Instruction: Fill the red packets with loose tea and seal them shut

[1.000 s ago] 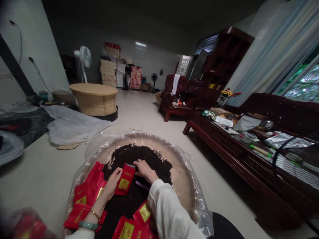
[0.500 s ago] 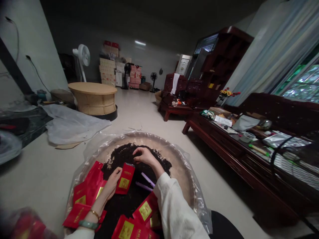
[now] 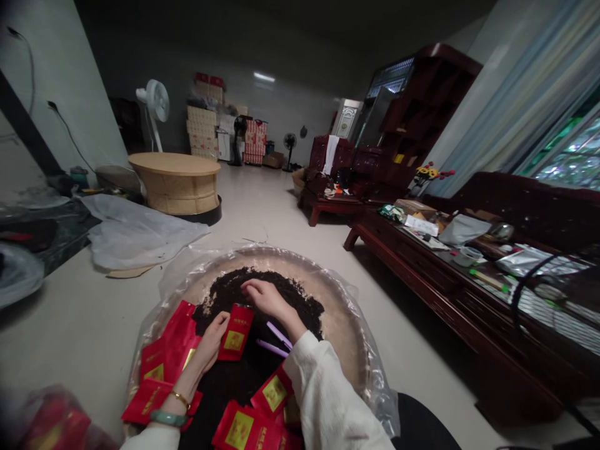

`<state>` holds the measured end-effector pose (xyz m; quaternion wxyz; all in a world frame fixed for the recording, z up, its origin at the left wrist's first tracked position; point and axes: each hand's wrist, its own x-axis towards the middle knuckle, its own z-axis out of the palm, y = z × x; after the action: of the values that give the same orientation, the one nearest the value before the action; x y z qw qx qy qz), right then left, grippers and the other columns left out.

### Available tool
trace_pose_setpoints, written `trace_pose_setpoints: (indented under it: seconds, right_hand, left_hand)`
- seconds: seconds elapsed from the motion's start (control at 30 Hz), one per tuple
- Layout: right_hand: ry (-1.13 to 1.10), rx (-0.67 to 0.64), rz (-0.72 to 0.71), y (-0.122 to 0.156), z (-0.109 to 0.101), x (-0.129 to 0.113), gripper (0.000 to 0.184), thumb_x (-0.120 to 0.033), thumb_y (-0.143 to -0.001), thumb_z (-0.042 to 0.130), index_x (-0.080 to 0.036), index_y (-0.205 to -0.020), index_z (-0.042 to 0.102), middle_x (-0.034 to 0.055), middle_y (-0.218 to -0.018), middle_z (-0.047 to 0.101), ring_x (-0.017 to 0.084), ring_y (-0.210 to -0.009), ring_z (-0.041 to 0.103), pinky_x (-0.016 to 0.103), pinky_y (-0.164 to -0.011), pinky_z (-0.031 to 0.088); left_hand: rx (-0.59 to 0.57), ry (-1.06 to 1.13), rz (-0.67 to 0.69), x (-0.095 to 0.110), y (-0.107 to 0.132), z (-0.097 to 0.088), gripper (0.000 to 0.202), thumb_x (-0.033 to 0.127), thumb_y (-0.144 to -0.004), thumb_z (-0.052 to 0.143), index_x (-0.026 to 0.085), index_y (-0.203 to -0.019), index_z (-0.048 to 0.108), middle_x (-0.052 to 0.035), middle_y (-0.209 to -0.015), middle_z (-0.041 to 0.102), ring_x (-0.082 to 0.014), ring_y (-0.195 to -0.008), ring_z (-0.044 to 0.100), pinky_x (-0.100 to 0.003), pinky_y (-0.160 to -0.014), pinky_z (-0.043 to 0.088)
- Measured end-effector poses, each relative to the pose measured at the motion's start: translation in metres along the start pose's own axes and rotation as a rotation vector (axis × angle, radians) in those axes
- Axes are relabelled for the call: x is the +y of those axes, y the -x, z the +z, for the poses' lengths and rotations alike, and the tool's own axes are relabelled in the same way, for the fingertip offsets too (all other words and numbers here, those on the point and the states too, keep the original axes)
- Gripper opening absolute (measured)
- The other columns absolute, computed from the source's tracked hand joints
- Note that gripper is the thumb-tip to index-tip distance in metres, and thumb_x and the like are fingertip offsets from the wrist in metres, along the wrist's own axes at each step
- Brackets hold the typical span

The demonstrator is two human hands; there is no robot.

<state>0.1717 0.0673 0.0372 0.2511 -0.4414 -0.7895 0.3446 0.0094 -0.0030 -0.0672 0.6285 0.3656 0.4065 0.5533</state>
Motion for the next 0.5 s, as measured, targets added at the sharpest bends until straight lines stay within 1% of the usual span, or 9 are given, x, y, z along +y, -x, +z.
trace_pose_setpoints:
  seconds: [0.03,0.07,0.1,0.13,0.2,0.27,0.33,0.4,0.5]
  right_hand:
    - [0.054,0.056,0.041,-0.001,0.001,0.009,0.033,-0.021,-0.093,0.032,-0.019,-0.113,0.059,0.0062,-0.107,0.067,0.016,-0.094,0.063,0.029,-0.083,0.048]
    - [0.15,0.08,0.085,-0.002,0.003,0.018,0.034,-0.02,-0.093,0.032,-0.019,-0.115,0.058,0.0076,-0.113,0.064,0.017,-0.102,0.06,0.031,-0.089,0.045]
    - [0.262,0.049,0.131,-0.002,0.006,0.027,0.034,-0.02,-0.093,0.034,-0.018,-0.118,0.057,0.0092,-0.12,0.061,0.018,-0.11,0.056,0.032,-0.094,0.042]
    - [0.298,0.004,0.152,-0.002,0.011,0.036,0.033,-0.02,-0.09,0.041,-0.017,-0.118,0.057,0.0115,-0.121,0.06,0.021,-0.112,0.055,0.034,-0.096,0.04]
    - [0.325,-0.079,0.162,0.001,0.021,0.05,0.038,-0.024,-0.08,0.06,-0.017,-0.117,0.059,0.0124,-0.117,0.061,0.024,-0.108,0.057,0.034,-0.092,0.043]
    - [0.341,-0.13,0.157,0.004,0.034,0.058,0.046,-0.025,-0.069,0.071,-0.018,-0.113,0.061,0.0124,-0.114,0.061,0.026,-0.102,0.059,0.034,-0.087,0.045]
    - [0.353,-0.15,0.145,0.005,0.046,0.062,0.046,-0.022,-0.063,0.074,-0.018,-0.108,0.063,0.0121,-0.111,0.061,0.026,-0.097,0.059,0.034,-0.083,0.045]
    - [0.347,-0.151,0.126,0.005,0.052,0.063,0.043,-0.016,-0.061,0.073,-0.018,-0.104,0.064,0.0103,-0.106,0.061,0.024,-0.092,0.059,0.032,-0.08,0.044]
    - [0.295,-0.131,0.101,0.006,0.051,0.065,0.036,-0.007,-0.057,0.07,-0.019,-0.091,0.067,0.0039,-0.093,0.064,0.019,-0.083,0.06,0.026,-0.074,0.044]
  left_hand:
    - [-0.001,0.023,-0.001,-0.001,0.0,-0.001,0.039,0.052,-0.069,0.066,0.021,-0.079,0.047,0.0059,-0.068,0.056,-0.0101,-0.057,0.054,-0.02,-0.053,0.041]
    - [0.004,0.04,-0.003,-0.002,-0.001,-0.002,0.039,0.053,-0.069,0.067,0.02,-0.08,0.048,0.0055,-0.069,0.057,-0.0107,-0.059,0.056,-0.02,-0.054,0.042]
    - [0.013,0.051,-0.007,-0.003,-0.001,-0.003,0.039,0.053,-0.068,0.067,0.02,-0.081,0.049,0.0051,-0.07,0.058,-0.0115,-0.061,0.058,-0.02,-0.056,0.044]
    - [0.026,0.056,-0.01,-0.005,-0.002,-0.003,0.04,0.053,-0.068,0.068,0.02,-0.083,0.05,0.0047,-0.071,0.059,-0.0125,-0.062,0.059,-0.021,-0.057,0.045]
    - [0.05,0.057,-0.013,-0.007,-0.003,-0.005,0.041,0.054,-0.067,0.068,0.02,-0.086,0.053,0.0041,-0.071,0.06,-0.0141,-0.064,0.061,-0.022,-0.057,0.046]
    - [0.058,0.06,-0.012,-0.01,-0.004,-0.007,0.042,0.054,-0.067,0.069,0.021,-0.088,0.054,0.0039,-0.071,0.06,-0.0149,-0.064,0.062,-0.023,-0.058,0.047]
    - [0.057,0.062,-0.02,-0.011,-0.005,-0.009,0.042,0.054,-0.067,0.069,0.021,-0.09,0.055,0.0037,-0.071,0.061,-0.0149,-0.064,0.063,-0.024,-0.059,0.048]
    - [0.055,0.068,-0.035,-0.011,-0.006,-0.01,0.043,0.053,-0.066,0.069,0.021,-0.091,0.055,0.0034,-0.071,0.062,-0.015,-0.064,0.063,-0.024,-0.06,0.048]
    - [0.053,0.086,-0.047,-0.009,-0.006,-0.01,0.043,0.052,-0.065,0.071,0.02,-0.088,0.055,0.0031,-0.072,0.062,-0.0157,-0.065,0.063,-0.025,-0.061,0.048]
